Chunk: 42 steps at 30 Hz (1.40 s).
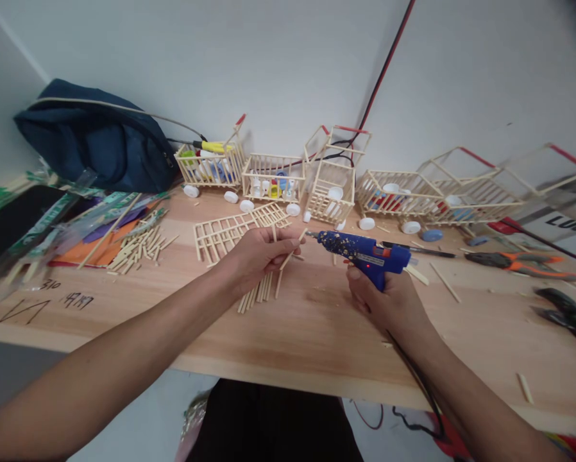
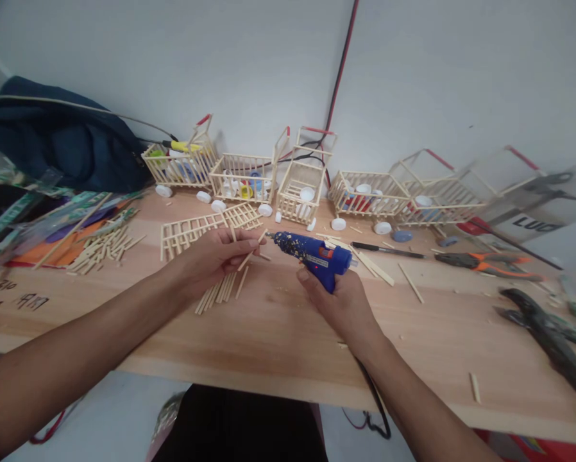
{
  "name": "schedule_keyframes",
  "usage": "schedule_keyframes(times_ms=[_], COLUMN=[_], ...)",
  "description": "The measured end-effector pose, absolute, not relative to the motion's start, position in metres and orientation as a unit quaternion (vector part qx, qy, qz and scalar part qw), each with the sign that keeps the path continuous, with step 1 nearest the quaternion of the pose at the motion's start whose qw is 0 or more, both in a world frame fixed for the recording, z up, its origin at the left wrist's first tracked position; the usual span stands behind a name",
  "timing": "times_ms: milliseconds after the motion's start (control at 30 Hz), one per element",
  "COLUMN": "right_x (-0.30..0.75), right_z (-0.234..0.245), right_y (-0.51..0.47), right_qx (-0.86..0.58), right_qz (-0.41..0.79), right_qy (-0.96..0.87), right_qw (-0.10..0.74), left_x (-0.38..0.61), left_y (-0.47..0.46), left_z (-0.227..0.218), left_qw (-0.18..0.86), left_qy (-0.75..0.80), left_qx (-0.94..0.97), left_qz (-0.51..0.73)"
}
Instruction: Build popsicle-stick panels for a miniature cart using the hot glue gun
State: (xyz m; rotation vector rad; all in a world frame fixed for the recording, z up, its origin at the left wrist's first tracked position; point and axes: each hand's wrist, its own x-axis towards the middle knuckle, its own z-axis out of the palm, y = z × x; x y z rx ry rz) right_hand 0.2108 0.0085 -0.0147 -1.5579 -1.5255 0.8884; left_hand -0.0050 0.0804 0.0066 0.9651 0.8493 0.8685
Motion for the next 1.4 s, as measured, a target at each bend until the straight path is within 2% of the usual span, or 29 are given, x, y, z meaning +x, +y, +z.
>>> schedule_keyframes(times_ms=[533,700,1400], right_x=[0.200,0.202,0.199], right_z=[-0.003,-0.004,0.000], right_y=[0.003,0.004,0.000], right_qx=[-0.637,-0.635,-0.644], right_qz=[0.334,0.344,0.337], right_qy=[-0.558,-0.568,-0.548], right_qw=[0.414,0.394,0.414], left_x=[-0.005,-0.004,-0.004], left_y=[0.080,0.079,0.077], left_z=[0.006,0.008,0.010], left_qw=[0.712,0.714,0.714], left_qy=[0.379,0.377,0.382], left_qx=[0.440,0.439,0.443], left_qz=[0.394,0.394,0.385])
